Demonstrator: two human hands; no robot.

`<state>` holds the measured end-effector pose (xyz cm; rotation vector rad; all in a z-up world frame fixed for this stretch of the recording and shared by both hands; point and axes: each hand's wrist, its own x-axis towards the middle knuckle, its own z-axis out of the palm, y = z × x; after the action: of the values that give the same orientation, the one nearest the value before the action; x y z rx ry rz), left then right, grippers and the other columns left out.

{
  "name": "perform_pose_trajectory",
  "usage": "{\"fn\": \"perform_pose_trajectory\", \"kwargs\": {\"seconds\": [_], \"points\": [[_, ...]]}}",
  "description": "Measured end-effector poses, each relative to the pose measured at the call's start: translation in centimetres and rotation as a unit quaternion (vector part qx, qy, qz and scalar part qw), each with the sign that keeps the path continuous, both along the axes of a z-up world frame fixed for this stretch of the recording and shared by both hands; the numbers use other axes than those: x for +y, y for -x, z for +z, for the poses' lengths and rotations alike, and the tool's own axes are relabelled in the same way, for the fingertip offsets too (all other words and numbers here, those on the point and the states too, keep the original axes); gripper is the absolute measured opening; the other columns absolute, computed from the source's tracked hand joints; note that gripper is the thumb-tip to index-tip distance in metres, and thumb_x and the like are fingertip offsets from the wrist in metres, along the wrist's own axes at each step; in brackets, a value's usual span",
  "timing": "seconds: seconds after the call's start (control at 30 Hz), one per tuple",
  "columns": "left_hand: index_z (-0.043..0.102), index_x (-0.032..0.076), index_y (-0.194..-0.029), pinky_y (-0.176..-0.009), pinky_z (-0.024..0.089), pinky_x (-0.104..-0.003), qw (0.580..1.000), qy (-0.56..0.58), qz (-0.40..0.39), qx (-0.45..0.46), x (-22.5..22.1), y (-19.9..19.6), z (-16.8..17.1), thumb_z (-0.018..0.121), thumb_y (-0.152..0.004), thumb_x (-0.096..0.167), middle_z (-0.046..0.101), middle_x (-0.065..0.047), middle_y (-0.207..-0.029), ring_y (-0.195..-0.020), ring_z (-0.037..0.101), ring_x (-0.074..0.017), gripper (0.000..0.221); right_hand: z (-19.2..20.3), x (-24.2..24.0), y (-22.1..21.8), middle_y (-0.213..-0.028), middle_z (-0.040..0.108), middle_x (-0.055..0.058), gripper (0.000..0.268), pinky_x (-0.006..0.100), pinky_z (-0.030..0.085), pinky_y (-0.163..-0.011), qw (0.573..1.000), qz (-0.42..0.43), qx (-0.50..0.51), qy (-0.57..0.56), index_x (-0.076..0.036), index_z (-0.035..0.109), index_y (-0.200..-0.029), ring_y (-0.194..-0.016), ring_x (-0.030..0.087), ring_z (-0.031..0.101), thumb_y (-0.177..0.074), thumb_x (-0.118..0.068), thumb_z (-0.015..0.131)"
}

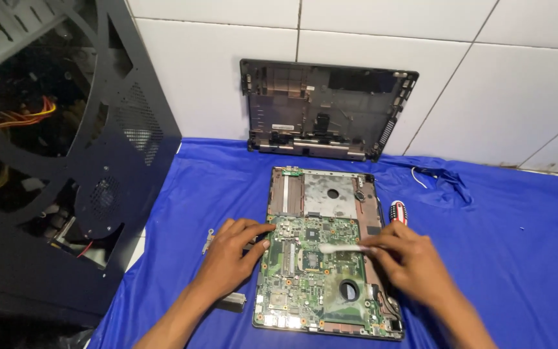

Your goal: Cleaning a laptop motherboard by brushing away dust with a small brush.

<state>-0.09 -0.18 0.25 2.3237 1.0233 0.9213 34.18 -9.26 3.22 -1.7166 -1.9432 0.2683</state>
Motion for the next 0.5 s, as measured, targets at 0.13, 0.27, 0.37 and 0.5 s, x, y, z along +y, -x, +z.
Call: {"fn": "perform_pose_trajectory", "kwargs": {"seconds": [0.13, 0.27, 0.37, 0.5], "points": [[0.072, 0.019, -0.13, -0.084, 0.047, -0.039, 1.0, 0.0, 0.006, 0.005, -0.2, -0.1, -0.1, 0.062, -0.1, 0.031, 0.069, -0.001, -0.104, -0.096, 0.058, -0.022, 0.034, -0.8, -0.3, 4.2, -0.089, 0.066, -0.006, 0.029, 0.035, 0.044, -0.083, 0.996, -0.067, -0.033, -0.04, -0.031, 0.078, -0.114, -0.079, 0.012, 0.063, -0.088, -0.023, 0.067], [0.073, 0.017, -0.128, -0.083, 0.047, -0.04, 1.0, -0.015, 0.001, -0.004, 0.2, 0.1, 0.1, 0.062, -0.1, 0.028, 0.07, -0.003, -0.105, -0.096, 0.059, -0.0239, 0.032, -0.2, 0.5, 3.7, -0.085, 0.06, -0.006, 0.028, 0.038, 0.046, -0.081, 0.998, -0.032, -0.035, -0.03, -0.029, 0.079, -0.113, -0.079, 0.012, 0.062, -0.09, -0.023, 0.064], [0.072, 0.017, -0.128, -0.084, 0.047, -0.039, 1.0, -0.013, -0.003, -0.008, 0.0, 0.0, -0.3, 0.062, -0.1, 0.028, 0.07, -0.002, -0.106, -0.095, 0.058, -0.0229, 0.032, -1.0, 0.3, 2.7, -0.09, 0.064, -0.006, 0.029, 0.04, 0.044, -0.083, 0.995, -0.074, -0.058, -0.028, -0.033, 0.079, -0.113, -0.082, 0.014, 0.064, -0.089, -0.024, 0.065], [0.073, 0.017, -0.127, -0.084, 0.047, -0.038, 1.0, -0.013, 0.0, -0.012, 0.2, 0.0, -0.4, 0.063, -0.099, 0.029, 0.07, -0.001, -0.104, -0.094, 0.059, -0.0221, 0.032, 0.4, 0.0, 6.2, -0.106, 0.068, 0.009, 0.034, 0.034, 0.068, -0.063, 0.998, 0.004, -0.049, -0.04, -0.025, 0.07, -0.126, -0.074, 0.022, 0.067, -0.092, -0.024, 0.064]]}}
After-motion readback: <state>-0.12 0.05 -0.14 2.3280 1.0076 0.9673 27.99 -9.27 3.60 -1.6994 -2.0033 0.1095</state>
